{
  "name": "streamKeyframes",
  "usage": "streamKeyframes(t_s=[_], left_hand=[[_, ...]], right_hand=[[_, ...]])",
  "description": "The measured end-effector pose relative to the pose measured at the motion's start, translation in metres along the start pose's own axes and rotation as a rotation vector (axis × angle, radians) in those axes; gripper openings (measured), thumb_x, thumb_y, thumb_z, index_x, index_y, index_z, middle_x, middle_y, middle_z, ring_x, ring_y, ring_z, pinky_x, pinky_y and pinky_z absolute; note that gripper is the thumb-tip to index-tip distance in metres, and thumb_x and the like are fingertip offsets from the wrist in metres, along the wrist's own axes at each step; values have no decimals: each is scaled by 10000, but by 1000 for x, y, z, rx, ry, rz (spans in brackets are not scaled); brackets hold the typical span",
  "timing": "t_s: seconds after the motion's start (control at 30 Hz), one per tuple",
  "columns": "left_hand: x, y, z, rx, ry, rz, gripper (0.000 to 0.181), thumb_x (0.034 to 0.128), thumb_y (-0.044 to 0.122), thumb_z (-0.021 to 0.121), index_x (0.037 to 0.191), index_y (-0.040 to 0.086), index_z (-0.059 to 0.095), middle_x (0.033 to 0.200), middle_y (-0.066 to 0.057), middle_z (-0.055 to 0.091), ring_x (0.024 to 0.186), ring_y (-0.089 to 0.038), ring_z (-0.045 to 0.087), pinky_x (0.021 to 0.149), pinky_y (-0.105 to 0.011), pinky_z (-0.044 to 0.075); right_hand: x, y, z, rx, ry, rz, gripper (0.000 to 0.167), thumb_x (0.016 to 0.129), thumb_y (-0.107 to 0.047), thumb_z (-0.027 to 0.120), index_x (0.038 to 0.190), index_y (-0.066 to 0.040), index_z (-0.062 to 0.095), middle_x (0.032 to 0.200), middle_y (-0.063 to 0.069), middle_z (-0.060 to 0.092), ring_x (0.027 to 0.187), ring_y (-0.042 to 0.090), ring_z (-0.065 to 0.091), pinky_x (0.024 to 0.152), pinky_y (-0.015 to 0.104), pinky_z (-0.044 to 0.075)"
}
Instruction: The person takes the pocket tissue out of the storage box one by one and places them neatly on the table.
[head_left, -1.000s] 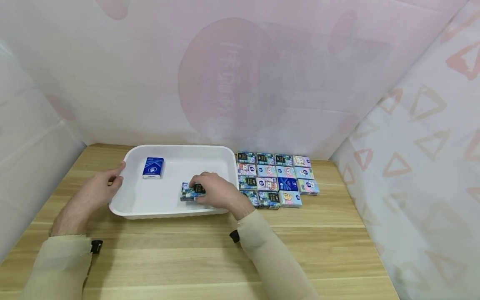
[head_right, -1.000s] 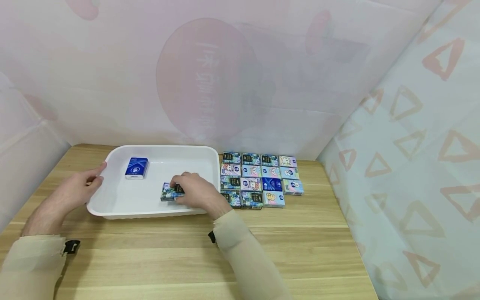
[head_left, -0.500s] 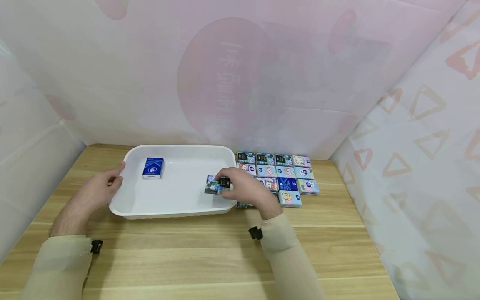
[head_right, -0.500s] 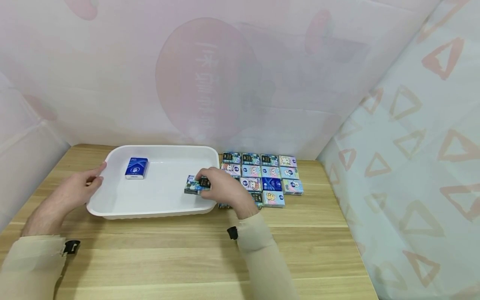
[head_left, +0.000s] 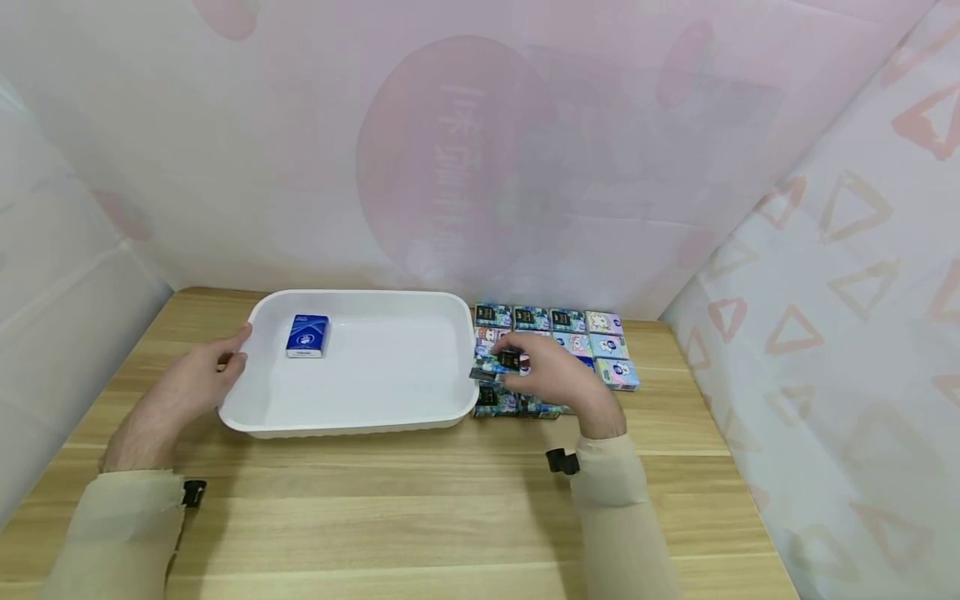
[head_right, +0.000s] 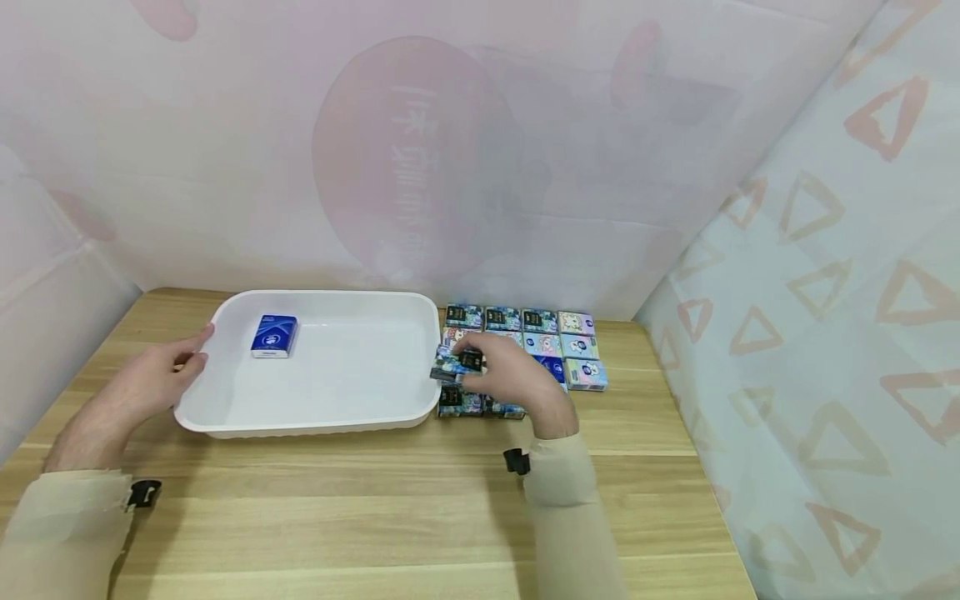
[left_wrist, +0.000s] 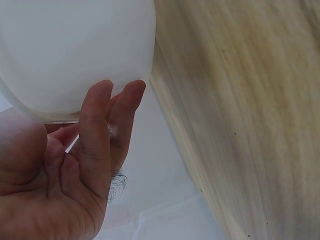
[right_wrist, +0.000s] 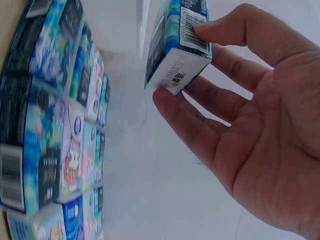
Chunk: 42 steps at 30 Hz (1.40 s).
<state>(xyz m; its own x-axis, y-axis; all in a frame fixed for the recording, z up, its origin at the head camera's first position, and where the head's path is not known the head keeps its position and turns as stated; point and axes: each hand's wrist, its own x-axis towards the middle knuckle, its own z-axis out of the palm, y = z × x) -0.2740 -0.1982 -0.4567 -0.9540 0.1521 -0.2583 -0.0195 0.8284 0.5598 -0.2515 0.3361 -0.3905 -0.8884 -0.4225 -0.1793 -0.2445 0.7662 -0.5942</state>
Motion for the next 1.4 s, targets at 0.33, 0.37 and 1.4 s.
streamKeyframes(t_s=[0.33,0.37,1.4], left_hand=[[1,0,1,10,4,24,620,1276,220,410,1818,-27,239,1662,-533,461,1237,-539,633,1031,-650,580],[1,0,1,11,3,25,620,1275,217,413,1817,-31,238,1656,-536,464,1230,-536,638,1025,-642,585],[4,-1,-1,8,-23,-21,645,1286,280,384,1839,20,177,1725,-527,359,1289,-583,567,1076,-722,533]], right_hand=[[-30,41,-22,31,46,67,469,1054,-114,760,1521,-79,735,1548,157,759,1280,351,728,1112,581,622],[-32,45,-24,31,52,70,465,1055,-115,756,1518,-75,736,1548,165,758,1304,356,724,1123,585,615],[-97,147,-60,80,110,155,352,1016,13,755,1362,77,782,1413,322,776,1383,544,714,1188,675,568]])
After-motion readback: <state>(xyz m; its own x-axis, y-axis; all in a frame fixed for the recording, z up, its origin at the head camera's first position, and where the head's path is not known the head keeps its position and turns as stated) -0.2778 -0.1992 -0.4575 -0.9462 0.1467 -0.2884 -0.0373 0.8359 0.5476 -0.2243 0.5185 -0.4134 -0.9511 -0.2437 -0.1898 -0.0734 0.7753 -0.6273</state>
